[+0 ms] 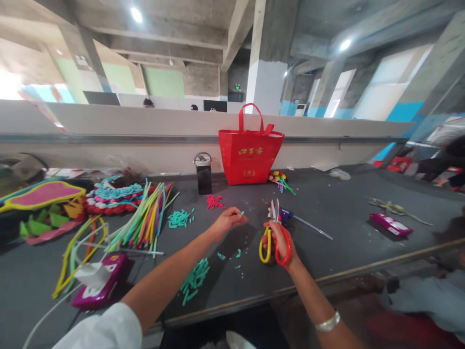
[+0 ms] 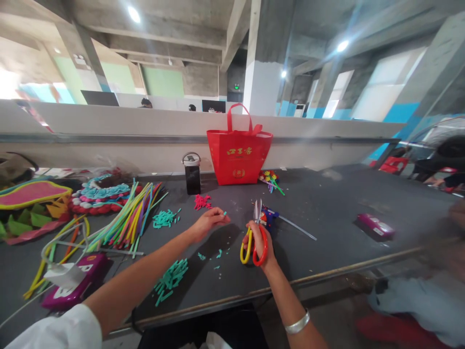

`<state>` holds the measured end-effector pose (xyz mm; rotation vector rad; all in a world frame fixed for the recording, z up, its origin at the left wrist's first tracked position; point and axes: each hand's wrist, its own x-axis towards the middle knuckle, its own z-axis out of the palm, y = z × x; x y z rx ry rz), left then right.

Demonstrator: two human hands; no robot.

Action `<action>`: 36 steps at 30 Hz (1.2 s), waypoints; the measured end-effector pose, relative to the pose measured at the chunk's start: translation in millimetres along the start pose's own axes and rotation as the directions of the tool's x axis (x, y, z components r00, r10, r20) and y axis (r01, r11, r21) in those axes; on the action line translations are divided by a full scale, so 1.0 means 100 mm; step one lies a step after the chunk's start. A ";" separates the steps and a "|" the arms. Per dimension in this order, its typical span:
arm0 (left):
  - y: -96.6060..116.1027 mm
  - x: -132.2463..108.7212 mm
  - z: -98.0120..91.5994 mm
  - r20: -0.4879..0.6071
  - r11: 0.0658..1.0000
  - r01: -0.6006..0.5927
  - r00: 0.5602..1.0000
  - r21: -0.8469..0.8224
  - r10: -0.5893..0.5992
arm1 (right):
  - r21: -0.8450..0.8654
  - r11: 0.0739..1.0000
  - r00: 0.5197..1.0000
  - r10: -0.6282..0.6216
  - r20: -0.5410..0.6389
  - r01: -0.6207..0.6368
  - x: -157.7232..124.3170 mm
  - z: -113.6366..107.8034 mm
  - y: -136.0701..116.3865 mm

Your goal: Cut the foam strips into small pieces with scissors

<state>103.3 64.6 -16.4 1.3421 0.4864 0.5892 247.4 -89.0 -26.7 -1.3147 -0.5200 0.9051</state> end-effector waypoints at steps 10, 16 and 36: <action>-0.45 0.42 0.62 0.199 0.998 0.026 0.980 -0.054 -0.015 | 0.193 0.964 0.979 -0.197 0.048 0.185 -0.13 -0.19 0.15; -0.27 -0.05 0.41 0.431 0.991 0.118 0.892 0.065 -0.134 | 0.122 0.970 0.974 -0.218 0.060 0.210 -0.19 -0.18 0.17; 0.09 -0.70 -0.44 -0.100 0.991 0.052 0.993 -0.120 -0.065 | 0.116 0.974 0.976 -0.204 0.076 0.195 -0.13 -0.21 0.22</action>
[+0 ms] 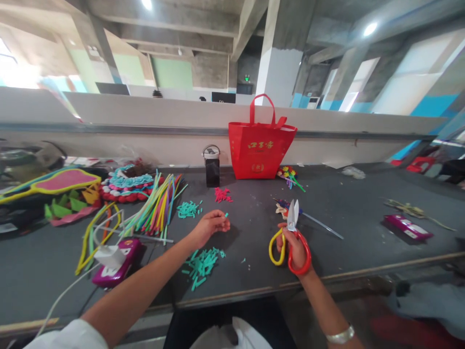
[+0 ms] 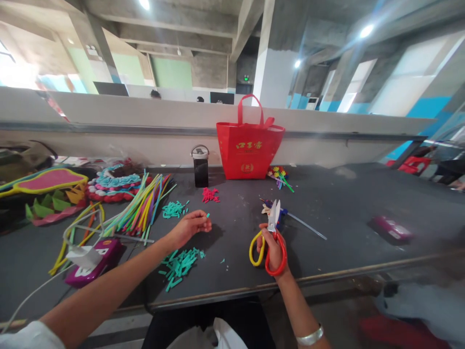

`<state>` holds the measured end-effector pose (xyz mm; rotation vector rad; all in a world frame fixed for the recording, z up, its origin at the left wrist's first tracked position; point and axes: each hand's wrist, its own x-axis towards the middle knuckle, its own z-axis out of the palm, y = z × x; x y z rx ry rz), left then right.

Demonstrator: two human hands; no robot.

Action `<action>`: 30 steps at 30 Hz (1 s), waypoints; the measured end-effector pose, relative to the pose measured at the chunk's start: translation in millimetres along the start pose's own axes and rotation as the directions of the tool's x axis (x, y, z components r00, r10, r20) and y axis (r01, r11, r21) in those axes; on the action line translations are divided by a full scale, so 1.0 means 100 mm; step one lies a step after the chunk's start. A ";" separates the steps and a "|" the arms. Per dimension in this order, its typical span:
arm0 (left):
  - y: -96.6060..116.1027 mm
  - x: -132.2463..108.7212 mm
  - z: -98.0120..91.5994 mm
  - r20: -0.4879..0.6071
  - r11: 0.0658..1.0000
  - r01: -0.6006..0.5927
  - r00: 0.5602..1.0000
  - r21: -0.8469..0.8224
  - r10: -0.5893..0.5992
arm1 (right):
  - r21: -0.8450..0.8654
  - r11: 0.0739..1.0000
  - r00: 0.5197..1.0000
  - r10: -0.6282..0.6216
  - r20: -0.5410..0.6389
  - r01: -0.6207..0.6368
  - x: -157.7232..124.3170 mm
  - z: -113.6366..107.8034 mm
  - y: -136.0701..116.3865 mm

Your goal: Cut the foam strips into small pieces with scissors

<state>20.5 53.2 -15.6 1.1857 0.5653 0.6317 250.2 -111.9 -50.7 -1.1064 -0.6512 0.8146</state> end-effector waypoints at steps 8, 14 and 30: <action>0.04 0.03 0.61 -0.038 0.988 -0.089 0.996 -0.128 0.085 | -0.035 0.998 0.997 -0.062 -0.046 0.060 0.07 0.19 0.05; 0.01 0.26 0.68 -0.148 0.929 -0.233 0.969 -0.287 0.198 | -0.453 0.832 0.941 -0.336 0.044 0.319 0.24 0.51 -0.02; -0.13 0.20 0.61 -0.085 0.905 -0.221 0.975 -0.364 0.204 | -0.803 0.221 0.781 -0.473 0.408 0.553 0.29 0.65 0.29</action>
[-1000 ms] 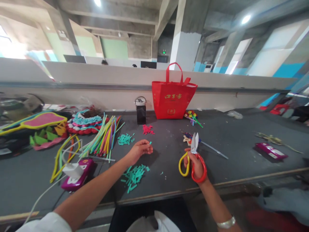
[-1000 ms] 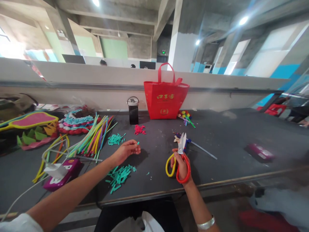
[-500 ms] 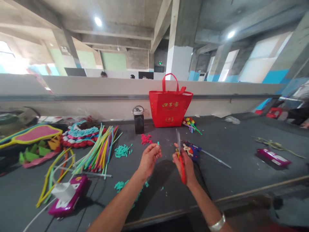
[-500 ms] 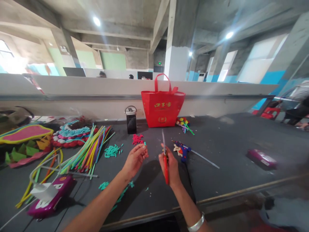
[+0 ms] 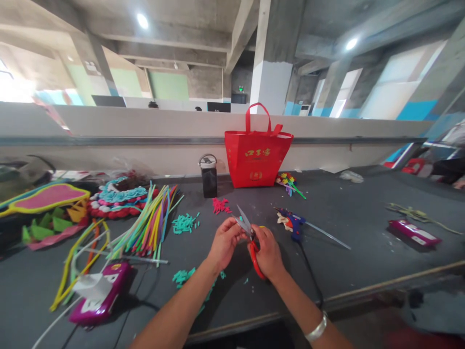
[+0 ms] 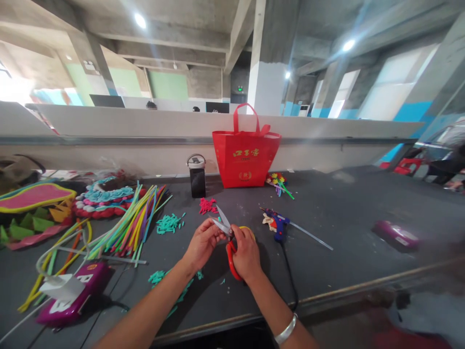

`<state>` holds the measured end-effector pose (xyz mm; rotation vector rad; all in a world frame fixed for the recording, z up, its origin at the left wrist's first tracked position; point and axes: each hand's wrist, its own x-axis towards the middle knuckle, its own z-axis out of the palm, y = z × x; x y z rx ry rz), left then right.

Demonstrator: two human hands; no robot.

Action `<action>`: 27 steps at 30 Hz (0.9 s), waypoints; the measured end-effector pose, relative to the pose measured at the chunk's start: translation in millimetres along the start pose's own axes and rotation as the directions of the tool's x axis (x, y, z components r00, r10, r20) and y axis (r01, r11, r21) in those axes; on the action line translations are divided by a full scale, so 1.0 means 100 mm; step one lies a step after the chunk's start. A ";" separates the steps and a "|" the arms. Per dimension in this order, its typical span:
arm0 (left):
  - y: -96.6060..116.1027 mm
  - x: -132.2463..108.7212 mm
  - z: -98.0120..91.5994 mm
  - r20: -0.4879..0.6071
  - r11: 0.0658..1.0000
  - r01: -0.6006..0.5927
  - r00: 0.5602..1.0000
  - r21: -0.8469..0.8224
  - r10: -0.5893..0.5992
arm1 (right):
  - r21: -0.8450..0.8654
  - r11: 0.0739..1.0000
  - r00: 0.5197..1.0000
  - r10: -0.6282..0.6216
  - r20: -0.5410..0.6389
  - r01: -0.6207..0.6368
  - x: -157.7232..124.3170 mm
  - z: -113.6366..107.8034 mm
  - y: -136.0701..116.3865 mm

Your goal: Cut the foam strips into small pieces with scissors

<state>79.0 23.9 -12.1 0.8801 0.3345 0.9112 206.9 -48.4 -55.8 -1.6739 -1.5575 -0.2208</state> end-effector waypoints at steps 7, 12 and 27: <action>-0.01 0.01 -0.02 0.009 1.000 0.006 1.000 0.008 -0.006 | -0.031 0.999 1.000 0.018 0.017 -0.017 -0.01 0.00 0.00; -0.02 0.01 -0.03 0.022 0.999 0.027 0.999 -0.022 -0.027 | -0.026 0.999 1.000 0.025 -0.010 -0.025 -0.03 0.03 0.02; 0.01 0.01 -0.02 0.026 0.999 0.036 0.999 -0.007 -0.036 | -0.024 1.000 1.000 0.014 -0.014 -0.014 -0.06 0.04 0.05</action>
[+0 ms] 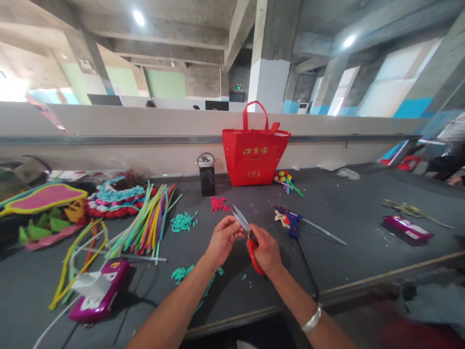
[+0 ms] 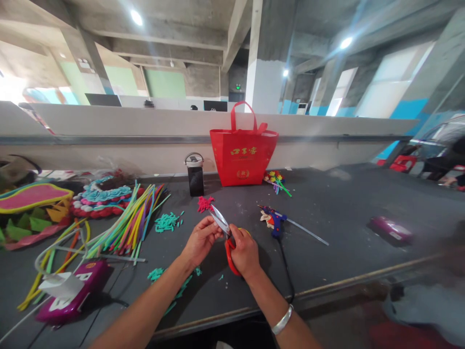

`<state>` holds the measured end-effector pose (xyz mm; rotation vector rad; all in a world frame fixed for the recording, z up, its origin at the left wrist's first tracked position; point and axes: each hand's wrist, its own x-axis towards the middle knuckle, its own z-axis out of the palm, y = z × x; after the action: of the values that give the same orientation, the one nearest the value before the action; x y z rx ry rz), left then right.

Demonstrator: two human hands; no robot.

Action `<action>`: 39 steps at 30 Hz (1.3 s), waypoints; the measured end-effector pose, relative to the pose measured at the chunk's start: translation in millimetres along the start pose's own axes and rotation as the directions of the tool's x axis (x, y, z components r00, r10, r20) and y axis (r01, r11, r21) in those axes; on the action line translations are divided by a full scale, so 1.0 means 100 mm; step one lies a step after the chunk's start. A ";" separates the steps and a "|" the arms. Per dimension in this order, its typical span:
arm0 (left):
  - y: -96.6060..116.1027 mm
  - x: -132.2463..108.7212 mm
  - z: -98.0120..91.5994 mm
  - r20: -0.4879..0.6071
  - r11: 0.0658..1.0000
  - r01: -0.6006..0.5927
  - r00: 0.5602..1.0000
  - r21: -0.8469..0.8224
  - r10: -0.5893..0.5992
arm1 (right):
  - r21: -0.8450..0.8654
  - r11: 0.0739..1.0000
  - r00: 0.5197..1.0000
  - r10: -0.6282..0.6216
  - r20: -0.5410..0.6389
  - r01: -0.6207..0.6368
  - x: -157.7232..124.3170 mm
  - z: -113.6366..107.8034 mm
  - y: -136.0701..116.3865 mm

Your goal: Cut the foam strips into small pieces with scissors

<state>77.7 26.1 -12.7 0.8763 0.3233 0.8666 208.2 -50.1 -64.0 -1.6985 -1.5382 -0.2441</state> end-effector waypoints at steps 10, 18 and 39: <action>0.05 -0.01 0.04 -0.014 1.000 0.007 1.000 0.015 -0.007 | -0.017 1.000 0.995 0.001 -0.102 -0.002 -0.01 0.01 0.04; 0.00 0.02 -0.01 -0.084 0.977 -0.032 0.995 0.213 0.051 | 0.174 0.983 0.986 0.082 -0.148 -0.056 0.13 -0.06 -0.11; -0.06 0.05 -0.09 -0.037 0.910 0.085 0.996 0.405 -0.077 | 0.700 0.639 0.921 0.382 0.071 -0.319 0.25 -0.05 -0.14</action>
<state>78.7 32.6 -22.9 1.2322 0.5682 0.7414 203.6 -35.7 -39.1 -1.2850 -0.9942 0.4370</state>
